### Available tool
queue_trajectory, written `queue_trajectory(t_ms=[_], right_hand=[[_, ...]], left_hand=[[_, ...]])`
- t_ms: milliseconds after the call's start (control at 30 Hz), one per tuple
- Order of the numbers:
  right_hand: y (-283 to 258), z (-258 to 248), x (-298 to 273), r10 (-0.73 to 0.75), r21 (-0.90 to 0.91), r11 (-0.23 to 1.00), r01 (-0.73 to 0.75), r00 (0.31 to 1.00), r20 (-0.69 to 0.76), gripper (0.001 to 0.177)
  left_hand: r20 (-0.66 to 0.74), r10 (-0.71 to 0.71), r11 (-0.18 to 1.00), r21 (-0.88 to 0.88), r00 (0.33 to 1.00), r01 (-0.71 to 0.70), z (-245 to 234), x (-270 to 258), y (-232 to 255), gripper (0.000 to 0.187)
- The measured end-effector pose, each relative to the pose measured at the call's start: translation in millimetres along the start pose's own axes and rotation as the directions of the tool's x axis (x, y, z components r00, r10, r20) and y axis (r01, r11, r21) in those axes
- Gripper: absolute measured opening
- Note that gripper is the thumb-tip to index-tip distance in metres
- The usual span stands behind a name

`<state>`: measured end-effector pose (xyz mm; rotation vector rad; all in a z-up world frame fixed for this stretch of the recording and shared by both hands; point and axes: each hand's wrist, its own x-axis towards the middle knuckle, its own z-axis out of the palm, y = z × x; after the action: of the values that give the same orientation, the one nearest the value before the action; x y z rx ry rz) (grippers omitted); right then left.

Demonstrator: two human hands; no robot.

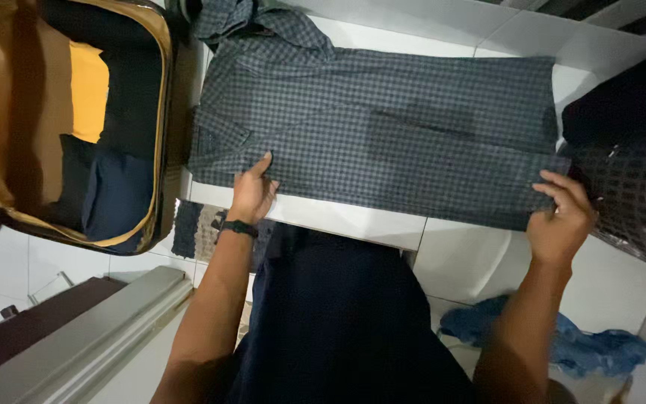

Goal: The person folds a checkered shirt on a white tiled surface, smoothing it out and folding it into a compact rectangle before placing it into an open suitcase. The person then picks up a camouflage-patterned shirt from a laundry basket and begins to fold it.

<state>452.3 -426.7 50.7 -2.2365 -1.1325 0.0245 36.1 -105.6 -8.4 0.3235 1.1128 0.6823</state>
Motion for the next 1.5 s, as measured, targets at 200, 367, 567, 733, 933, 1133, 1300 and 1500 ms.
queue_trajectory(t_ms=[200,367,567,733,933,1133,1300,1500], right_hand=[[15.1,27.2,-10.3,0.098,0.164,0.983,-0.078,0.988,-0.122,0.050],[-0.9,46.5,-13.5,0.496,0.462,0.803,-0.375,0.852,-0.170,0.027],[-3.0,42.3,-17.8,0.321,0.271,0.930,-0.249,0.908,-0.269,0.027],[19.2,53.2,-19.3,0.257,0.129,0.965,-0.227,0.917,-0.306,0.029],[27.0,68.6,-21.7,0.193,0.012,0.980,-0.198,0.935,-0.298,0.034],[24.3,61.9,-27.0,0.182,-0.133,0.967,-0.218,0.953,-0.242,0.029],[-48.3,94.1,-9.8,-0.043,-0.235,0.972,-0.023,0.961,-0.273,0.024],[-205.1,181.2,22.2,-0.355,0.185,0.929,0.321,0.913,0.198,0.055]], left_hand=[[0.047,0.019,0.999,-0.031,0.999,-0.018,-21.9,-9.5,8.6,0.016],[0.017,0.048,0.995,-0.087,0.999,-0.046,-16.0,-23.2,29.0,0.026],[-0.128,0.061,0.997,0.052,0.990,-0.055,-27.7,-22.2,34.1,0.019],[-0.133,0.067,0.994,0.092,0.989,-0.055,-46.7,-10.7,26.7,0.022],[-0.164,0.233,0.972,0.022,0.959,-0.232,-66.3,-1.9,19.0,0.025],[-0.338,0.386,0.914,0.267,0.858,-0.306,-54.9,-23.8,32.9,0.015],[0.042,0.842,0.187,0.913,0.537,-0.363,-14.5,-63.5,30.5,0.036],[0.551,0.497,-0.418,0.829,0.671,-0.371,33.0,-54.0,-15.5,0.083]])
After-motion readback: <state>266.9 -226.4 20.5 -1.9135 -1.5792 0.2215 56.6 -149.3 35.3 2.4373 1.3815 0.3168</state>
